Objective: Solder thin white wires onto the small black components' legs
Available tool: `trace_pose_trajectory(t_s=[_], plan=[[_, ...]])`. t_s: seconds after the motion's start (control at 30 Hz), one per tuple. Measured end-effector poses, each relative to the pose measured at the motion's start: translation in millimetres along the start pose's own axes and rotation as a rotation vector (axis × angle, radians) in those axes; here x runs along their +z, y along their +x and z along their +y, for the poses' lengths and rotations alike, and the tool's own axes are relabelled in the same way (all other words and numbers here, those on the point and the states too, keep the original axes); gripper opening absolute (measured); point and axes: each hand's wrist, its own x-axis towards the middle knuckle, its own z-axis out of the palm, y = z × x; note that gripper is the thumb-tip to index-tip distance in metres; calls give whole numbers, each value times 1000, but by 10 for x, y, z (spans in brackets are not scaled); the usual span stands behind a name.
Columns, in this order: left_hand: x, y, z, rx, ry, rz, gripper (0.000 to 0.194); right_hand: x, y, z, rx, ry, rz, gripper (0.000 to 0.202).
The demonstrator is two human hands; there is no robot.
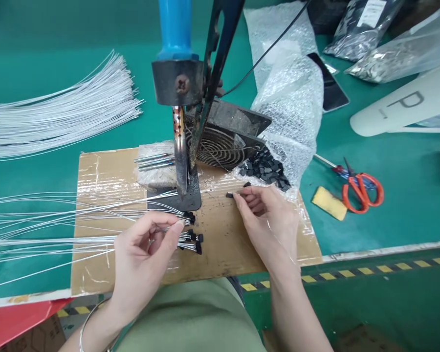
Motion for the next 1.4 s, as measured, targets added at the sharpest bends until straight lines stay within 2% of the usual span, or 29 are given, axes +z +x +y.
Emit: trace_pose_trajectory(t_s=[0.17, 0.23, 0.4, 0.47, 0.53, 0.63, 0.73, 0.8, 0.93, 1.07, 1.27, 1.4], plan=[[-29, 1, -44, 12, 35, -24, 7, 11, -61, 10, -49, -25, 41, 10], [-42, -5, -56, 0, 54, -17, 9, 17, -99, -1, -22, 27, 73, 11], [-49, 11, -22, -28, 59, -15, 10, 38, -211, -117, 248, 386, 116, 14], [-27, 21, 29, -52, 40, -17, 9, 37, -245, -198, 250, 536, 99, 12], [5, 21, 99, -84, 15, 9, 8, 27, -270, -291, 204, 662, 36, 4], [46, 9, 196, -135, -7, 54, 8, 12, -295, -435, 201, 806, -124, 11], [44, 11, 237, -144, -36, 24, 8, 28, -315, -560, 266, 950, -284, 12], [18, 28, 234, -126, -95, -34, 8, 58, -327, -617, 294, 1023, -346, 10], [-36, 69, 211, -70, -166, -191, 14, 110, -343, -653, 277, 1051, -367, 10], [-36, 73, 207, -68, -204, -152, 18, 112, -353, -652, 263, 1037, -379, 12], [-64, 83, 190, -53, -146, -224, 16, 118, -359, -671, 297, 1065, -367, 12], [-78, 85, 182, -58, -142, -208, 14, 130, -359, -678, 293, 1042, -356, 9]])
